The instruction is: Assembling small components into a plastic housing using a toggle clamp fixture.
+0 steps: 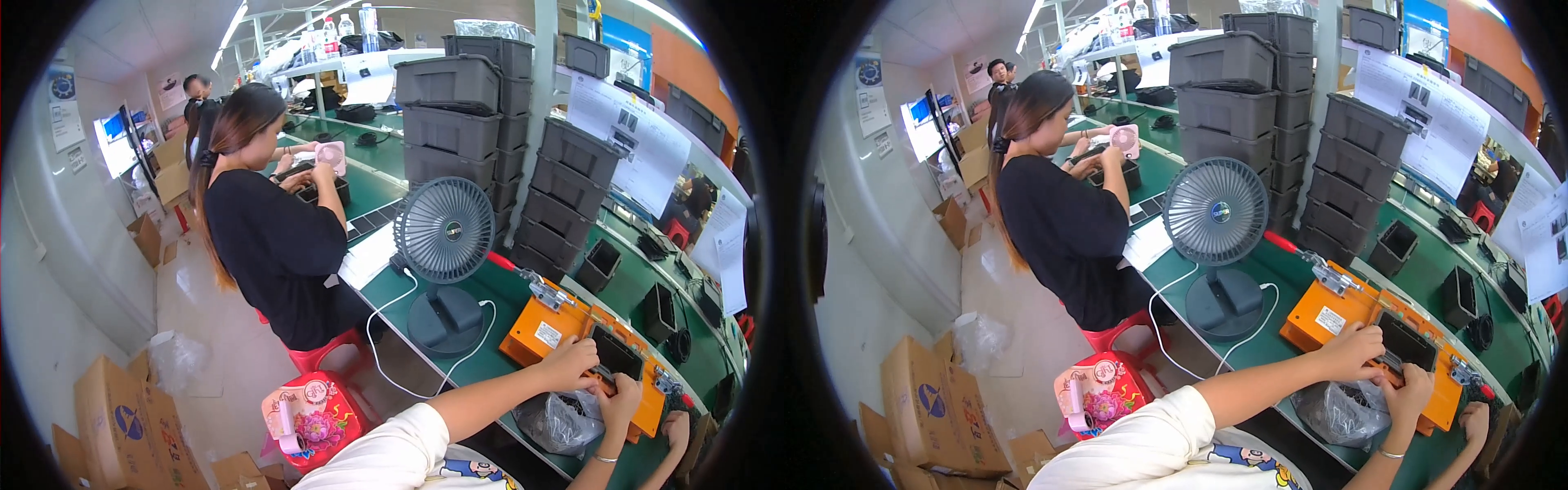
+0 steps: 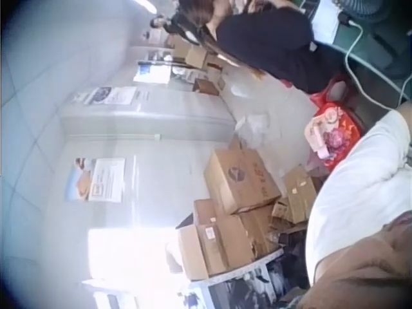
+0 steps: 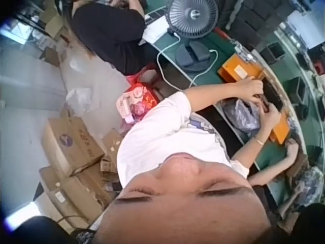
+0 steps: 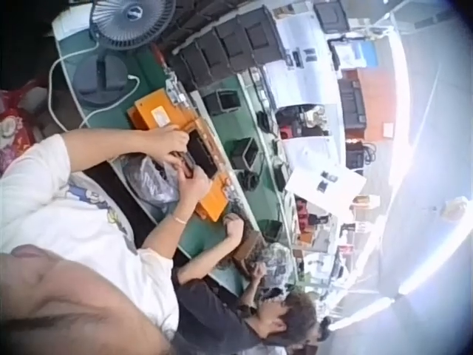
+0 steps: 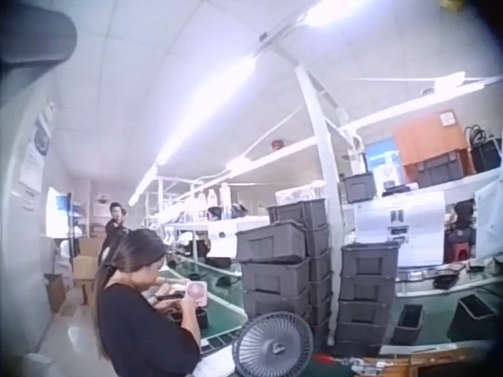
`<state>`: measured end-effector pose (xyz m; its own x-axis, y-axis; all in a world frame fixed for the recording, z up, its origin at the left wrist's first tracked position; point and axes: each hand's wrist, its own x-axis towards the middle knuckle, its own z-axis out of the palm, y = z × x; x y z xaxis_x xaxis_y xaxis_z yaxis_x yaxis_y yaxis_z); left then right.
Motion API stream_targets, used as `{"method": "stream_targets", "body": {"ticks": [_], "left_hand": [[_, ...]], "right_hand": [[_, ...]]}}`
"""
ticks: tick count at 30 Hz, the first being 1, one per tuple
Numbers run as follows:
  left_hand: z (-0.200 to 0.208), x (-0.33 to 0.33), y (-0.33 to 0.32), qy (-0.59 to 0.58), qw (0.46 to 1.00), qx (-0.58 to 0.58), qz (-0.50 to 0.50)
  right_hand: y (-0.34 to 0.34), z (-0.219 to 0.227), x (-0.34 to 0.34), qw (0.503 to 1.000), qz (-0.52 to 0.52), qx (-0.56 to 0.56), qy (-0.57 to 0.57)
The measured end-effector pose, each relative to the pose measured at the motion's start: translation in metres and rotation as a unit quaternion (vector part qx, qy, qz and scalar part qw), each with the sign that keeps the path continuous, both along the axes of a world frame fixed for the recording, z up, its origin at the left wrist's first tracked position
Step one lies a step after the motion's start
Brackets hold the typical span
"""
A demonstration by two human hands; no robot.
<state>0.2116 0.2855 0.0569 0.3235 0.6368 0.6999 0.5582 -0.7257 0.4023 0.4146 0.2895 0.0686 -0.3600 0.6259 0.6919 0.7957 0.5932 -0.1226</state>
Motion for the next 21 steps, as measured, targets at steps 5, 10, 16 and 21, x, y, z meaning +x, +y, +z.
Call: {"method": "stream_targets", "body": {"ticks": [5, 10, 16, 21], "left_hand": [[0.003, 0.003, 0.000, -0.005, 1.000, -0.002, 0.000], [0.000, 0.000, -0.001, 0.005, 1.000, -0.013, 0.000], [0.000, -0.001, -0.009, -0.005, 0.999, -0.043, 0.001], [-0.005, 0.000, -0.013, -0.011, 0.999, -0.042, 0.013]], "right_hand": [[0.001, -0.001, 0.005, 1.000, -0.008, -0.018, 0.000], [0.000, -0.001, 0.001, 0.999, -0.017, -0.032, 0.005], [0.004, -0.002, 0.003, 0.999, -0.017, -0.037, -0.005], [0.001, 0.000, 0.000, 1.000, -0.009, -0.021, 0.002]]}}
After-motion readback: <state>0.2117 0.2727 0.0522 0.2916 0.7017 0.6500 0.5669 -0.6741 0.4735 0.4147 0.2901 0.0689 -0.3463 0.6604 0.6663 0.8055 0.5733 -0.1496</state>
